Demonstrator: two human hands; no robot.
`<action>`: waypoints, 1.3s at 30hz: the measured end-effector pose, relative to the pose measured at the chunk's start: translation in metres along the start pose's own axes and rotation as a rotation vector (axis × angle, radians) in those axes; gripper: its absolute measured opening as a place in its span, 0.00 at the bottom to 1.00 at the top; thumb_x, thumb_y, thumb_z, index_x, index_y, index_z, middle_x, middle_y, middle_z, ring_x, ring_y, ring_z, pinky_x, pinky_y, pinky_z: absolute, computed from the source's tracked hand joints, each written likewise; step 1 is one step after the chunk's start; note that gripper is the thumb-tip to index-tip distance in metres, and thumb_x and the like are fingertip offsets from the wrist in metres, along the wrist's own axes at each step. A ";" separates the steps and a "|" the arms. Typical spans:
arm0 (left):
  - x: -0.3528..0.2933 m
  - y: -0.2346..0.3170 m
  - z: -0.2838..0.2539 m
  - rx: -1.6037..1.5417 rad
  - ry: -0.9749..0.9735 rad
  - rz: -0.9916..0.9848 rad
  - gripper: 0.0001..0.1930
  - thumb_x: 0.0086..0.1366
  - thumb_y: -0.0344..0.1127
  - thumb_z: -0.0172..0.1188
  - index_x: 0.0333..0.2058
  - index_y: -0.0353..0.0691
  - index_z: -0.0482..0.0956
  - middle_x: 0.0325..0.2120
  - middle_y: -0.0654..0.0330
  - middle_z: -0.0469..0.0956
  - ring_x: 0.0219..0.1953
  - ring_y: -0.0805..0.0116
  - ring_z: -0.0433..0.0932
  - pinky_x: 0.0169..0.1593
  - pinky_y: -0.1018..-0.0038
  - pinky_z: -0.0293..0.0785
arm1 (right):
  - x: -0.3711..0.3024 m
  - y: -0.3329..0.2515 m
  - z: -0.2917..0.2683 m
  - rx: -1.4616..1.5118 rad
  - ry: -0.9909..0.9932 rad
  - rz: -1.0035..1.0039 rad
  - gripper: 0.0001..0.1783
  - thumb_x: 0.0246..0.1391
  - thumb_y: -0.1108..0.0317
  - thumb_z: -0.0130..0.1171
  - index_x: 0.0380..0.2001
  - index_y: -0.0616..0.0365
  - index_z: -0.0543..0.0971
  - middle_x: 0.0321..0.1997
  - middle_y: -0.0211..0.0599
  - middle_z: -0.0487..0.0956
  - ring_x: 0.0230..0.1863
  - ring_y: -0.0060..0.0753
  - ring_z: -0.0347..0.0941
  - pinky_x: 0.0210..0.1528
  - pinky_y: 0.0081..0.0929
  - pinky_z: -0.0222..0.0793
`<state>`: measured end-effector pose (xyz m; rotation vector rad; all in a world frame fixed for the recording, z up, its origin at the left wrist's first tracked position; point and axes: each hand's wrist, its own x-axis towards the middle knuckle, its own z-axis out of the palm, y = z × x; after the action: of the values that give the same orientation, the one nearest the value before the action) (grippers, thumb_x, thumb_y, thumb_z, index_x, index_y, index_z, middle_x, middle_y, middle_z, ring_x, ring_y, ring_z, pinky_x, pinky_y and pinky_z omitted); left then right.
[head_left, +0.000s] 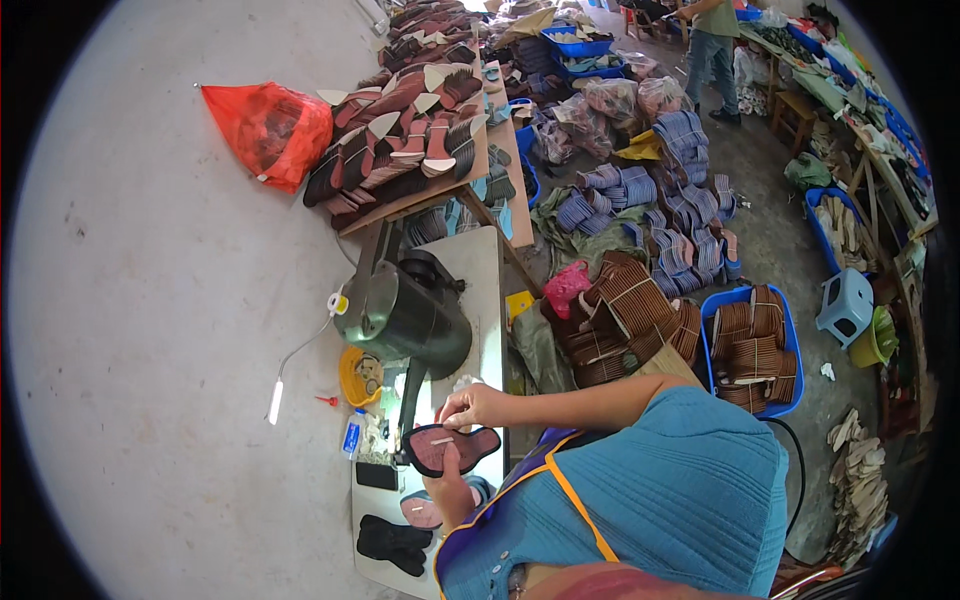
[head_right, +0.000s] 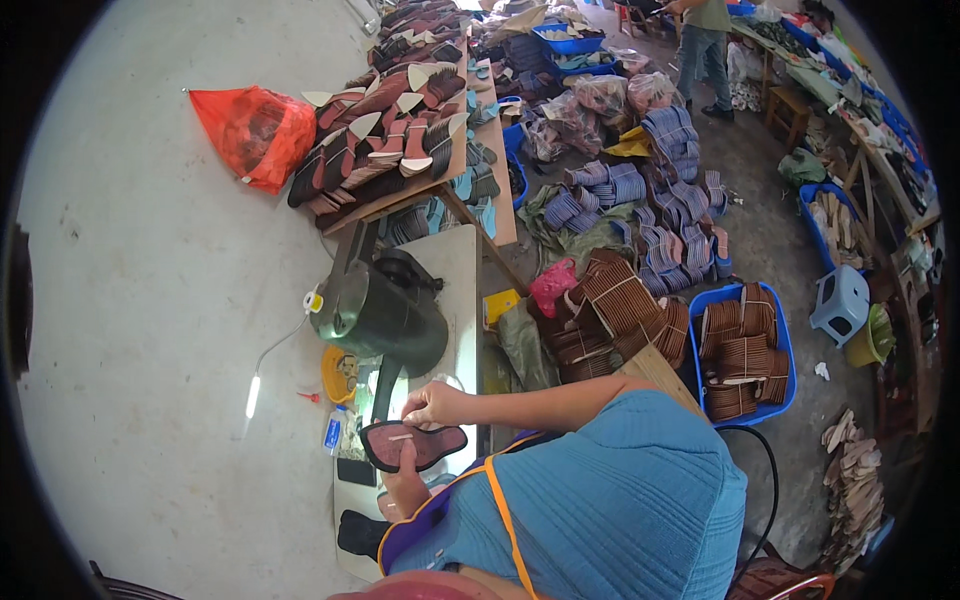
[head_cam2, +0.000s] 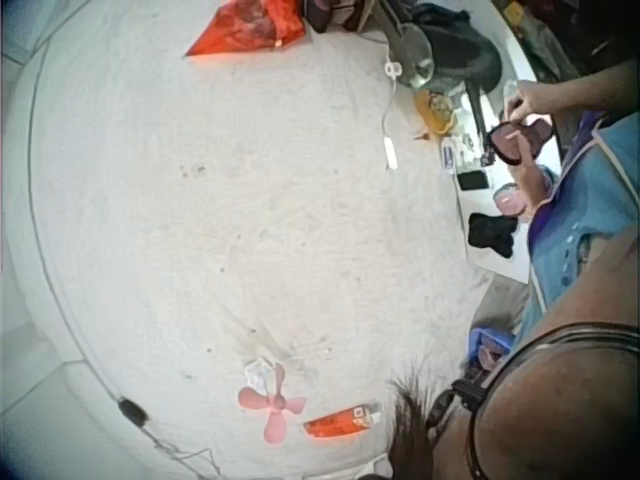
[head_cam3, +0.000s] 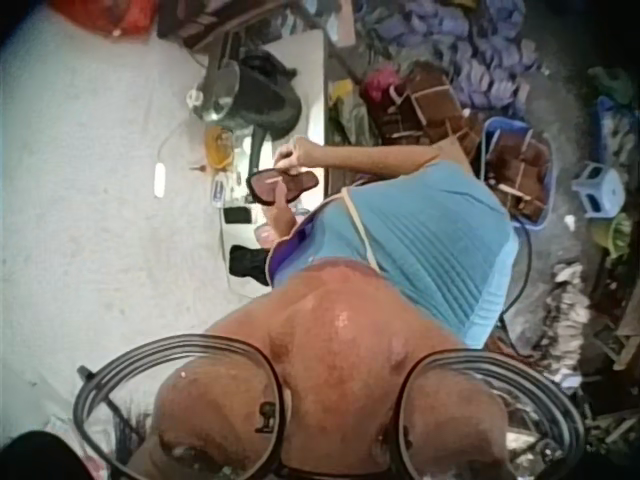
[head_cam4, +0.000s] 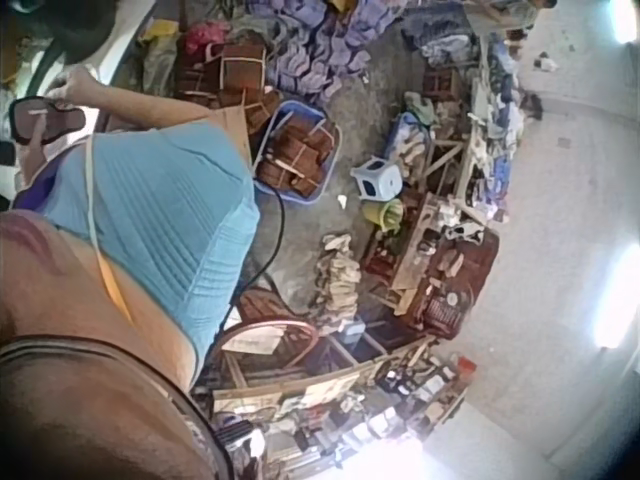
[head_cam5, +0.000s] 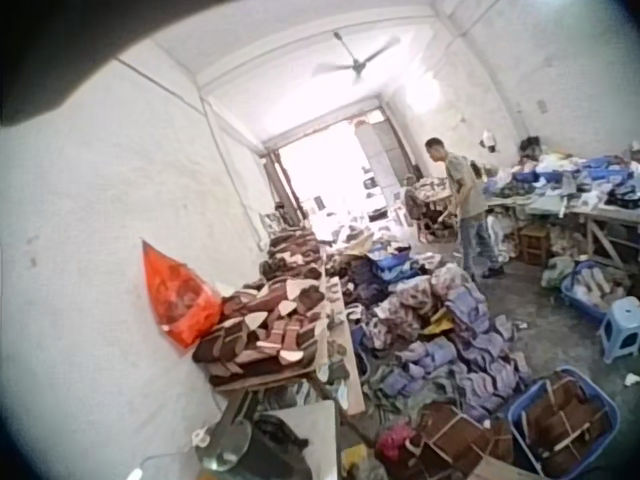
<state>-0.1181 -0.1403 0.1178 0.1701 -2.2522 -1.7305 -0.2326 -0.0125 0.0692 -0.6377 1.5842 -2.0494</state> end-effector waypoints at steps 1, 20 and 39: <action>0.003 0.015 0.015 -0.053 0.036 -0.045 0.18 0.63 0.33 0.56 0.49 0.30 0.70 0.42 0.54 0.76 0.40 0.68 0.77 0.41 0.73 0.75 | 0.003 -0.001 -0.008 0.003 0.008 -0.033 0.10 0.53 0.67 0.61 0.36 0.61 0.81 0.30 0.28 0.79 0.32 0.18 0.73 0.37 0.19 0.69; 0.063 0.007 0.112 0.093 -0.137 0.022 0.19 0.63 0.31 0.53 0.51 0.29 0.68 0.39 0.52 0.77 0.39 0.64 0.77 0.41 0.72 0.73 | 0.006 0.008 -0.106 -0.554 0.447 -0.476 0.04 0.48 0.74 0.56 0.29 0.61 0.75 0.24 0.36 0.76 0.27 0.25 0.75 0.30 0.25 0.70; 0.081 0.027 0.162 0.145 -0.292 0.064 0.14 0.62 0.36 0.56 0.42 0.31 0.75 0.32 0.53 0.79 0.34 0.64 0.78 0.39 0.70 0.73 | -0.051 -0.241 -0.566 -0.861 1.076 0.096 0.41 0.47 0.74 0.58 0.64 0.52 0.54 0.27 0.44 0.78 0.18 0.33 0.75 0.18 0.31 0.71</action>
<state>-0.2417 -0.0051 0.1184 -0.1320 -2.5603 -1.6495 -0.5623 0.4989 0.1714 0.4366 3.0570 -1.5885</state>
